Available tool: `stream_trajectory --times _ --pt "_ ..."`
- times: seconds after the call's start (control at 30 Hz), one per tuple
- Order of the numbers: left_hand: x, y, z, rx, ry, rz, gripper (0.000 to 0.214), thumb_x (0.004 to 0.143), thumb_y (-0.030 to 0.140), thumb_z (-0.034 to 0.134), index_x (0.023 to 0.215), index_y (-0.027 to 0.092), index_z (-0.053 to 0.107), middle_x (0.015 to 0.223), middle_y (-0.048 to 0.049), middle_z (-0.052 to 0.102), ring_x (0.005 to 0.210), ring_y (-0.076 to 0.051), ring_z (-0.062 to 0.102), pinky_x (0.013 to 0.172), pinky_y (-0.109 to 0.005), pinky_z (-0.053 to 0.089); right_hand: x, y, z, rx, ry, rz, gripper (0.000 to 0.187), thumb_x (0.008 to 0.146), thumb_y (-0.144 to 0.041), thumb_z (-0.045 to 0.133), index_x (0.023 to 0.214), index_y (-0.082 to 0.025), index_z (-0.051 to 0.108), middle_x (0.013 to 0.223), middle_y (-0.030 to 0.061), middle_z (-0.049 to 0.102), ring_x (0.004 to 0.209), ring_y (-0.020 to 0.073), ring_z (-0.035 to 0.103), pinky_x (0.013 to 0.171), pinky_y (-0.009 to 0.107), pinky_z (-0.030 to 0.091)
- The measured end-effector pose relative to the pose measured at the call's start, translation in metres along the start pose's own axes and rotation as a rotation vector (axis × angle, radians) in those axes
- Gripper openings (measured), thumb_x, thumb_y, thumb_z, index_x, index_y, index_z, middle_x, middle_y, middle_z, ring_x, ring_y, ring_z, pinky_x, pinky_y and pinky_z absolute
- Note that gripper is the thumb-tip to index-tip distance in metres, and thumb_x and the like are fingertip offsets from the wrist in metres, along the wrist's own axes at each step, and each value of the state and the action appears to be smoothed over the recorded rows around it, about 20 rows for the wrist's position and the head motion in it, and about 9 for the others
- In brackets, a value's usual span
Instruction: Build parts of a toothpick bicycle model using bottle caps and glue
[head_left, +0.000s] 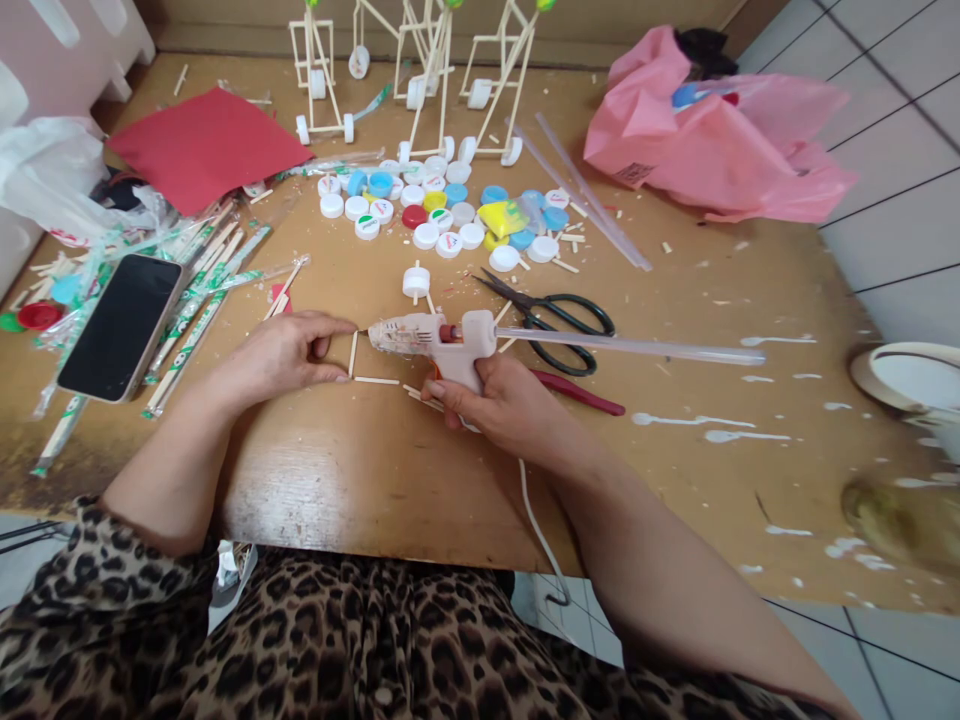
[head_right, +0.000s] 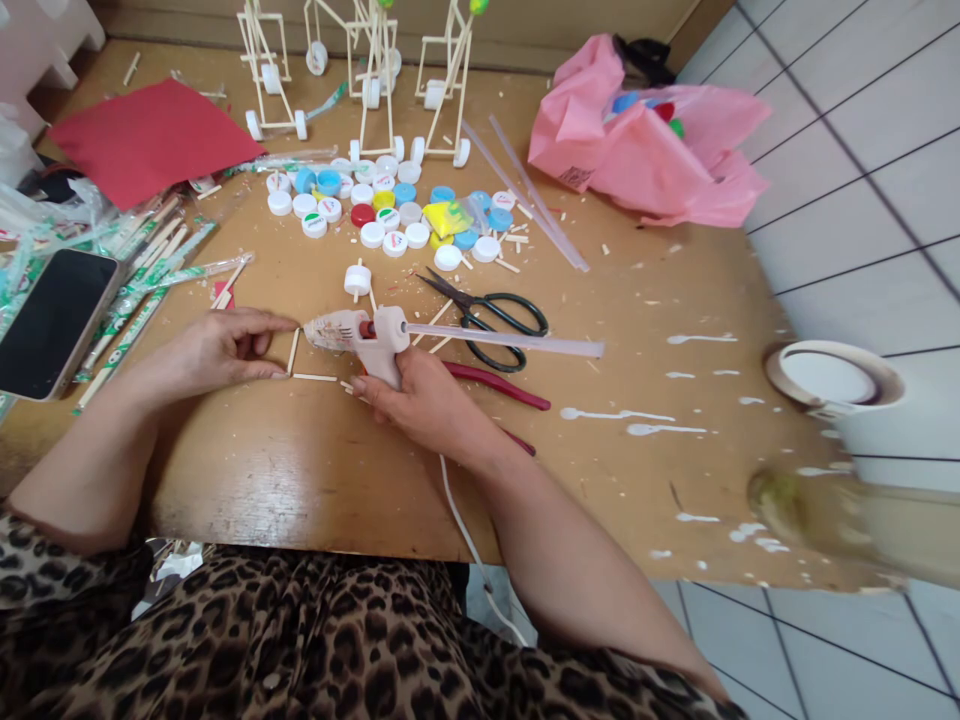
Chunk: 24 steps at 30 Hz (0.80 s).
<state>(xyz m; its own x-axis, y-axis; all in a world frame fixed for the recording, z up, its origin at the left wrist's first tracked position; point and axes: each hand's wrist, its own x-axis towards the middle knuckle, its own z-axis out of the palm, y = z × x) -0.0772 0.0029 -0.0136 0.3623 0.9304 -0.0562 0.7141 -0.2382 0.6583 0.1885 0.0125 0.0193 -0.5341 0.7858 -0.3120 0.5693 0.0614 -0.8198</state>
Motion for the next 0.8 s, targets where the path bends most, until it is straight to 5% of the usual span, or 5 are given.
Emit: stream_trajectory --times 0.8 --pt "0.0005 -0.0003 -0.0002 -0.002 0.003 0.004 0.046 0.076 0.034 0.075 0.118 0.018 0.068 0.069 0.0019 0.060 0.057 -0.010 0.046 0.059 -0.024 0.040 0.0015 0.0020 0.0007 -0.014 -0.004 -0.004 0.023 0.083 -0.036 0.054 0.068 -0.019 0.056 0.051 -0.0006 0.058 0.051 0.0124 0.052 0.053 0.024 0.041"
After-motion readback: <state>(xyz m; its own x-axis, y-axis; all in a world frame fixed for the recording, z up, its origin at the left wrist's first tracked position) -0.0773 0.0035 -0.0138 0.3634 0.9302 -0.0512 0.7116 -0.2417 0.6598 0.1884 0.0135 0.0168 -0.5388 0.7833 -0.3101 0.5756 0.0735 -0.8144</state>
